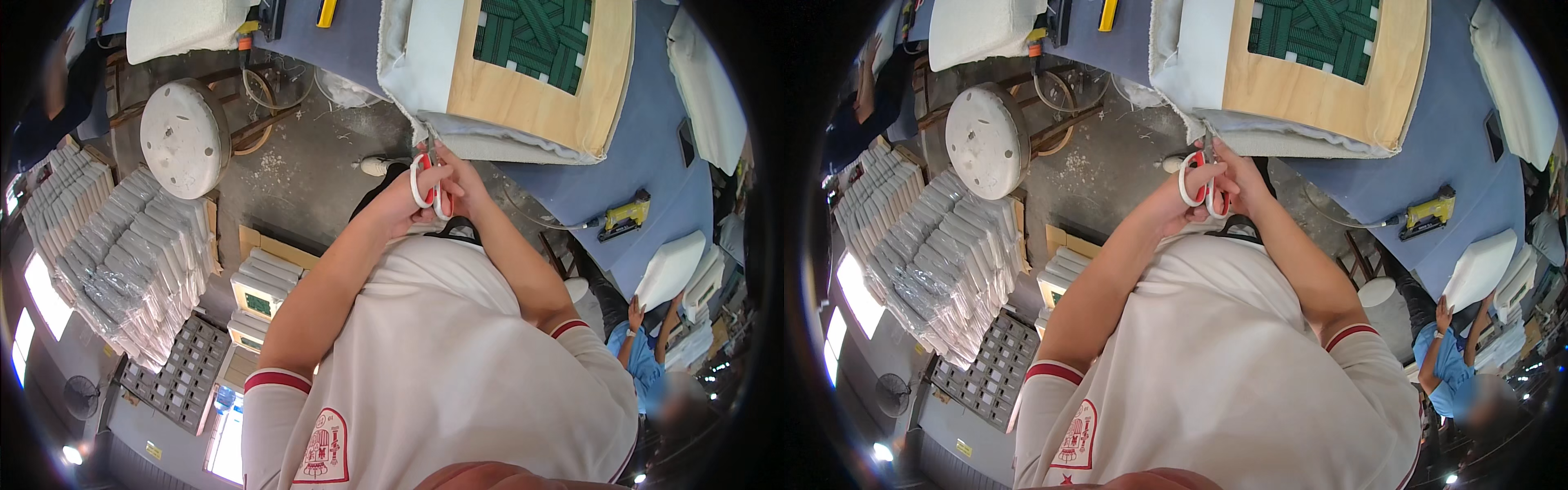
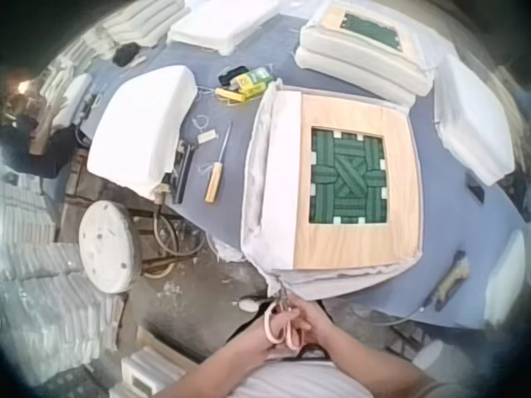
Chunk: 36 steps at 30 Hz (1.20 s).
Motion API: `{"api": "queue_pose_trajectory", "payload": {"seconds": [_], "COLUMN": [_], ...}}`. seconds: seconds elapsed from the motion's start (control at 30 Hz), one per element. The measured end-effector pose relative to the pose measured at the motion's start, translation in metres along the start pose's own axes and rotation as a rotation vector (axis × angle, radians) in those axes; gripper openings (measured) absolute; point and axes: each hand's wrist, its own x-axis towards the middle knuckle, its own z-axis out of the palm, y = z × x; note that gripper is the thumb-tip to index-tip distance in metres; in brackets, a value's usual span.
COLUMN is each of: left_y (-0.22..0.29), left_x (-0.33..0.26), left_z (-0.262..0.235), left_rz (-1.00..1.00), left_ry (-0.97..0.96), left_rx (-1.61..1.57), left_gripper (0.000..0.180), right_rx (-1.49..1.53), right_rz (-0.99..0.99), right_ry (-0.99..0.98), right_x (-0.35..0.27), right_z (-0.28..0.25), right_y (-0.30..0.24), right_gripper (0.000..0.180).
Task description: The person wraps a white fabric cover around a foam cushion mounted on a wooden frame. They smooth the fabric, fold the edges, and secure the cover using a staple gun. The person repeats this process on multiple cushions at a workbench in a factory setting.
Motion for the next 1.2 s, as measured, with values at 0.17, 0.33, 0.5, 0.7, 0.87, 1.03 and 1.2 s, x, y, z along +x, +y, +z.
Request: {"api": "queue_pose_trajectory", "payload": {"seconds": [0.17,0.33,0.5,0.7,0.87,1.03,1.2], "left_y": [0.005,-0.02,-0.091,-0.337,-0.495,-0.523,-0.525], "left_x": [-0.007,-0.082,-0.111,-0.061,-0.064,-0.06,-0.032], "left_z": [-0.006,-0.037,-0.155,-0.368,-0.338,-0.309,-0.316], "left_rz": [-0.001,0.098,0.179,-0.039,-0.23,-0.056,-0.042], "left_ry": [-0.124,0.149,0.541,0.883,0.827,0.864,0.941], "left_rx": [0.012,0.507,0.53,0.71,0.119,-0.207,0.022], "left_gripper": [0.042,0.036,0.03,0.044,0.069,0.04,0.056], "right_rx": [0.001,-0.599,-1.159,-1.53,-0.835,-0.526,-1.265], "right_rz": [-0.107,-0.241,-0.785,-0.78,-0.405,-0.342,-0.785], "right_ry": [0.192,0.32,0.731,0.607,0.596,0.601,0.919], "right_x": [0.015,-0.01,-0.029,0.0,0.026,0.054,0.032], "right_z": [-0.007,0.019,0.029,0.011,0.045,0.009,0.009], "right_y": [0.015,-0.02,-0.032,-0.05,-0.046,-0.07,-0.072], "right_gripper": [0.055,0.048,0.042,0.045,0.013,0.011,0.017]}}
